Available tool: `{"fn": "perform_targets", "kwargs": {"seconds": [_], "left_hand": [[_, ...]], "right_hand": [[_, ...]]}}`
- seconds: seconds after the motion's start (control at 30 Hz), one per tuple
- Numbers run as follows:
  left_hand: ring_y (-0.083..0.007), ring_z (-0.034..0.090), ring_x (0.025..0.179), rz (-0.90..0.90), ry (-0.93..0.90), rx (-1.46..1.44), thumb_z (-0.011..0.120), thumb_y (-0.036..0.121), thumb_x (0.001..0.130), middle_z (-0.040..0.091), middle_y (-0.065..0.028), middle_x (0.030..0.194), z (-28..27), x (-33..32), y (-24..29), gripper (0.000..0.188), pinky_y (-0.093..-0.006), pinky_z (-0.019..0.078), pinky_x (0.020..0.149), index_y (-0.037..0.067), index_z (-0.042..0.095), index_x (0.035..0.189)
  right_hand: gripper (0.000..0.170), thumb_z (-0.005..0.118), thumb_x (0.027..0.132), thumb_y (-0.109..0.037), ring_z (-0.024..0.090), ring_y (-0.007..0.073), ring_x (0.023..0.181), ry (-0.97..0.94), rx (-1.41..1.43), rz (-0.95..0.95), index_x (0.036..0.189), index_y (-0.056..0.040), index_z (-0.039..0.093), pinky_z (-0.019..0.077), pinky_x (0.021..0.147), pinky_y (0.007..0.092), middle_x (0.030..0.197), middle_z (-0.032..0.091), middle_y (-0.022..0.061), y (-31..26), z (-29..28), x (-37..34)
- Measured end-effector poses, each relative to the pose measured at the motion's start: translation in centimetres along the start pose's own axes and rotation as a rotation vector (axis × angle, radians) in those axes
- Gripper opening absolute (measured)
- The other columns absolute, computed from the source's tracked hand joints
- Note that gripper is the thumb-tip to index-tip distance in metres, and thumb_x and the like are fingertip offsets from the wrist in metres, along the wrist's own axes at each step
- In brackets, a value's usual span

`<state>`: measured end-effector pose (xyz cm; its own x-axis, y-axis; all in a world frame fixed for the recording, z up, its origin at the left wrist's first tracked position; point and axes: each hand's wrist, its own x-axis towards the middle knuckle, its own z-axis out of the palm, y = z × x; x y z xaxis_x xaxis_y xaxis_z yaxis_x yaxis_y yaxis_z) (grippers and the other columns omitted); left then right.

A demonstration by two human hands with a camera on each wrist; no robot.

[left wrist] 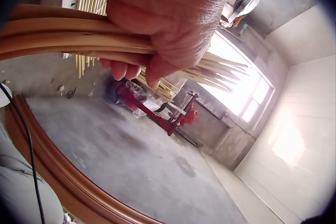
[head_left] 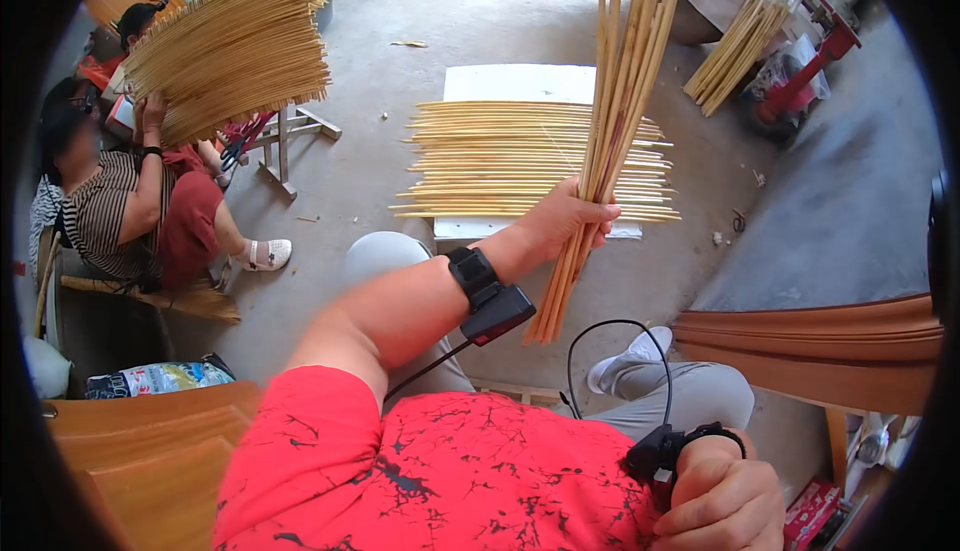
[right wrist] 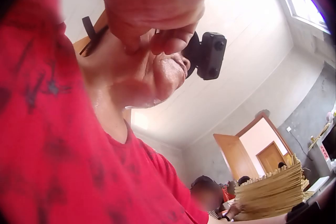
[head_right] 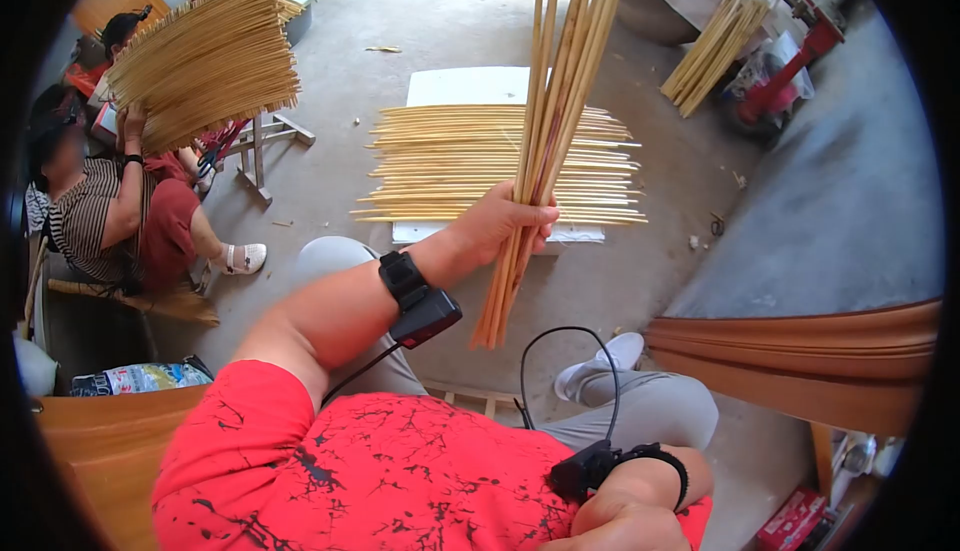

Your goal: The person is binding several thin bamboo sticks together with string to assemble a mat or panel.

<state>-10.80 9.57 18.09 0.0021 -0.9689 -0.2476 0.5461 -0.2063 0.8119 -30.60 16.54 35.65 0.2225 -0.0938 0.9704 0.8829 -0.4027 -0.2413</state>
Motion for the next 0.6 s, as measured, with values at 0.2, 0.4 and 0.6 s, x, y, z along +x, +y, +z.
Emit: {"fn": "perform_targets", "kwargs": {"seconds": [0.2,0.4,0.6], "left_hand": [[-0.0108,0.054,0.055,-0.044,-0.026,-0.002,0.063,0.005,0.077,0.053,-0.0023,0.065,-0.1,0.2,-0.1,0.015,-0.0228,0.0481,0.046,0.005,0.05,0.084],[-0.0113,0.054,0.054,-0.043,-0.031,0.016,0.062,0.005,0.078,0.053,-0.0031,0.065,0.1,0.2,0.1,0.014,-0.023,0.0475,0.046,0.005,0.05,0.085],[-0.0113,0.054,0.055,-0.027,-0.046,0.016,0.063,0.005,0.077,0.053,-0.0026,0.065,0.2,0.3,-0.2,0.014,-0.0233,0.0476,0.047,0.006,0.05,0.083]], "right_hand": [[0.015,0.047,0.082,-0.019,0.048,0.0172,0.044,-0.029,0.1,0.078,0.078,-0.0049,0.053,0.0285,0.041,0.0249,0.059,0.053,0.0097,-0.2,-0.3,0.4],[0.019,0.045,0.083,-0.021,0.049,0.0172,0.043,0.056,-0.002,-0.046,0.089,-0.0052,0.053,0.0313,0.038,0.0238,0.059,0.053,0.0093,0.4,0.2,-0.2],[0.025,0.045,0.085,-0.026,0.05,0.0184,0.045,0.001,0.065,-0.016,0.089,-0.003,0.055,0.0337,0.039,0.0267,0.06,0.053,0.0109,0.2,-0.6,0.1]]}}
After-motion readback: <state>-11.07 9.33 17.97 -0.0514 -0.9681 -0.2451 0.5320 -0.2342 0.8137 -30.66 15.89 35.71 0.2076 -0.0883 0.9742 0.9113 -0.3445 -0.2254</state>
